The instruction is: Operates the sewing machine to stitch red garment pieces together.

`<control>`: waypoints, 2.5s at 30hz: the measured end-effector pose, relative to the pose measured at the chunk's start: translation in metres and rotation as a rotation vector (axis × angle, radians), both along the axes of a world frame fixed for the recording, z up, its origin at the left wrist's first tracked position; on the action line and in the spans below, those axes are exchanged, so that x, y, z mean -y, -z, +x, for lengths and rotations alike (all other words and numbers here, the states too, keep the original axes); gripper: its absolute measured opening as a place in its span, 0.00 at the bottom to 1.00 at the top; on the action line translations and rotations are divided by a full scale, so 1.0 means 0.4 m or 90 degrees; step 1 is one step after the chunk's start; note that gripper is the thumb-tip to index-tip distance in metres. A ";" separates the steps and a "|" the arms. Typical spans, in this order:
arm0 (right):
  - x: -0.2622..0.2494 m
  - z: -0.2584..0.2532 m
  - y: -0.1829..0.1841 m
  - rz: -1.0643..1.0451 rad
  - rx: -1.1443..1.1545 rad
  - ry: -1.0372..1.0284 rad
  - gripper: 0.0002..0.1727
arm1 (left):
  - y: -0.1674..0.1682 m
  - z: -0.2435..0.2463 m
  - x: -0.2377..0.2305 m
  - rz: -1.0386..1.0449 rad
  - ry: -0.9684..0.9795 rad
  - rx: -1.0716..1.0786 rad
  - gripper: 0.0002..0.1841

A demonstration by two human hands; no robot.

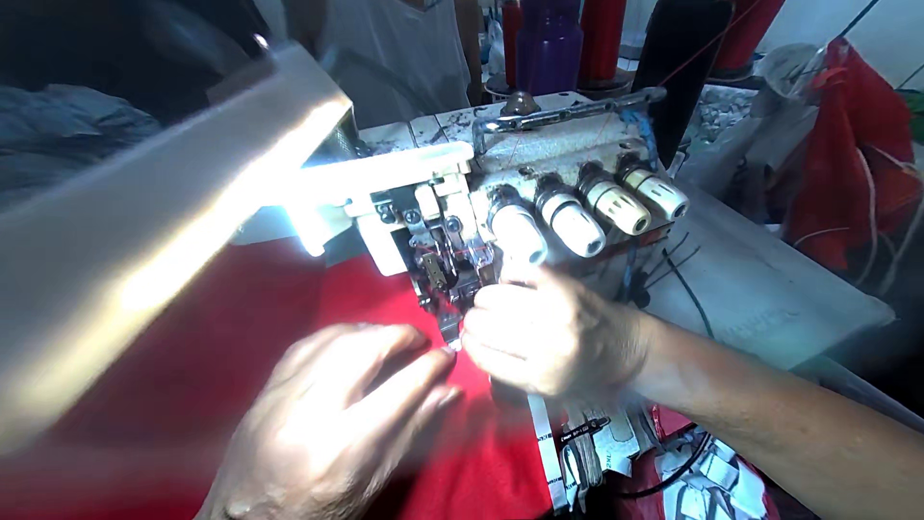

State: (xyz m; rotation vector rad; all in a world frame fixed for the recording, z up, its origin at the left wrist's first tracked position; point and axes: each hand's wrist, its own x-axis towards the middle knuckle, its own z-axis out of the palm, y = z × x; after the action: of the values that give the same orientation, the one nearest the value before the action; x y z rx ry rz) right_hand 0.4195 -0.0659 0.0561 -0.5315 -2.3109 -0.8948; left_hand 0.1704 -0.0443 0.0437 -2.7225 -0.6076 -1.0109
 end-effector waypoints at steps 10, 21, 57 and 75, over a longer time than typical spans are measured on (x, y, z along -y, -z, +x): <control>0.001 -0.001 -0.001 -0.029 -0.008 -0.003 0.10 | 0.001 0.006 0.003 0.002 -0.016 -0.011 0.21; -0.003 0.003 -0.005 -0.035 -0.001 -0.023 0.11 | 0.000 0.006 0.002 -0.007 -0.011 -0.014 0.21; 0.175 -0.129 0.065 -0.569 -0.509 0.206 0.23 | -0.008 0.026 0.060 -0.020 -0.117 -0.047 0.21; 0.213 -0.143 0.068 -0.587 -0.579 0.184 0.22 | -0.015 0.013 0.054 -0.125 -0.061 -0.026 0.20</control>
State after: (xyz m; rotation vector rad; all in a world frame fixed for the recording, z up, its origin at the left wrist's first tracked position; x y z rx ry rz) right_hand 0.3622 -0.1511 0.0288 -1.3337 -1.6572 0.3709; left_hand 0.1757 -0.0657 0.0498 -2.8407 -0.8638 -0.9158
